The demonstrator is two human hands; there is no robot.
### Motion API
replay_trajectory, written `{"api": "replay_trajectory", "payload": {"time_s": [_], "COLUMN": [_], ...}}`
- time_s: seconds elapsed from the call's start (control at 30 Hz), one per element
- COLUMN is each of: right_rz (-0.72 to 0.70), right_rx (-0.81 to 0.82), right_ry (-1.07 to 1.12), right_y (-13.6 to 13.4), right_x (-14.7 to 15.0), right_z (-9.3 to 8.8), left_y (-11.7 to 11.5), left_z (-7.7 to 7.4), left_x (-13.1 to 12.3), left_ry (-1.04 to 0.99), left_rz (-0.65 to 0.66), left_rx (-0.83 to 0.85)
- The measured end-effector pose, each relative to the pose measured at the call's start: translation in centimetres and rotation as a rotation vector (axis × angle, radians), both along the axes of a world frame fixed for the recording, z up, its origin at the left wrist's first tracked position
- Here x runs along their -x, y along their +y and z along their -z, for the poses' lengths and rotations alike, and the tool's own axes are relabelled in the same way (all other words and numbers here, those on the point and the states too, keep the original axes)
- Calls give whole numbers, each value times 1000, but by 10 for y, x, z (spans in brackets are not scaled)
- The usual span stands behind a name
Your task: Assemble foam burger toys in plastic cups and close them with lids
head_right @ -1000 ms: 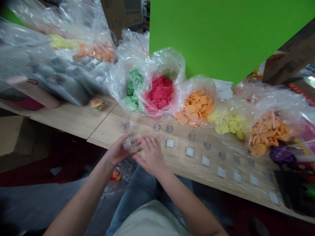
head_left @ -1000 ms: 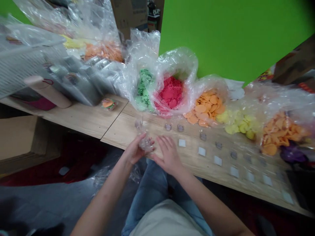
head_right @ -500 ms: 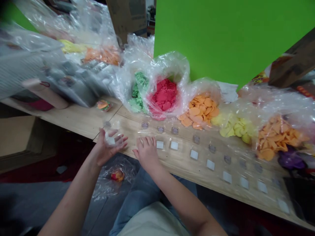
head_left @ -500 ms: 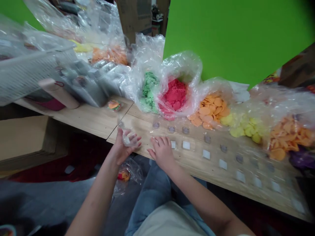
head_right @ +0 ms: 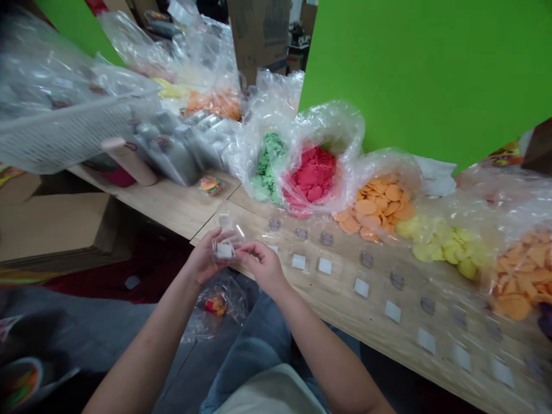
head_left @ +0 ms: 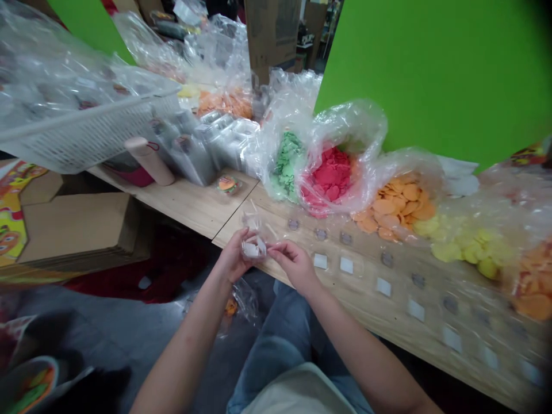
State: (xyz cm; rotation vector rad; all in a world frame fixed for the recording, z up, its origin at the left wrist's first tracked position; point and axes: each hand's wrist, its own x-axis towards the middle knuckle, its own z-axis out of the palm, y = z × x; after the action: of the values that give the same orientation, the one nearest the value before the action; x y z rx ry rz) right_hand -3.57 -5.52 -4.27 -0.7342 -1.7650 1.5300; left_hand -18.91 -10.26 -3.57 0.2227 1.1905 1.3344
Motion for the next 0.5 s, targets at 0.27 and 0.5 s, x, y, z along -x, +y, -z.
{"api": "replay_trajectory", "payload": {"time_s": [0.27,0.5], "right_rz": [-8,16], "right_rx": [-804,-924], "right_ry": [-701,-739], "right_y": [8,-13], "right_x": [23,3], "right_z": [16,12], "left_y": [15,41], "left_z": [27,13], "left_x": [57,79], "left_ry": [744,1250], "left_rz": [5,45], "left_rx": [128,145]}}
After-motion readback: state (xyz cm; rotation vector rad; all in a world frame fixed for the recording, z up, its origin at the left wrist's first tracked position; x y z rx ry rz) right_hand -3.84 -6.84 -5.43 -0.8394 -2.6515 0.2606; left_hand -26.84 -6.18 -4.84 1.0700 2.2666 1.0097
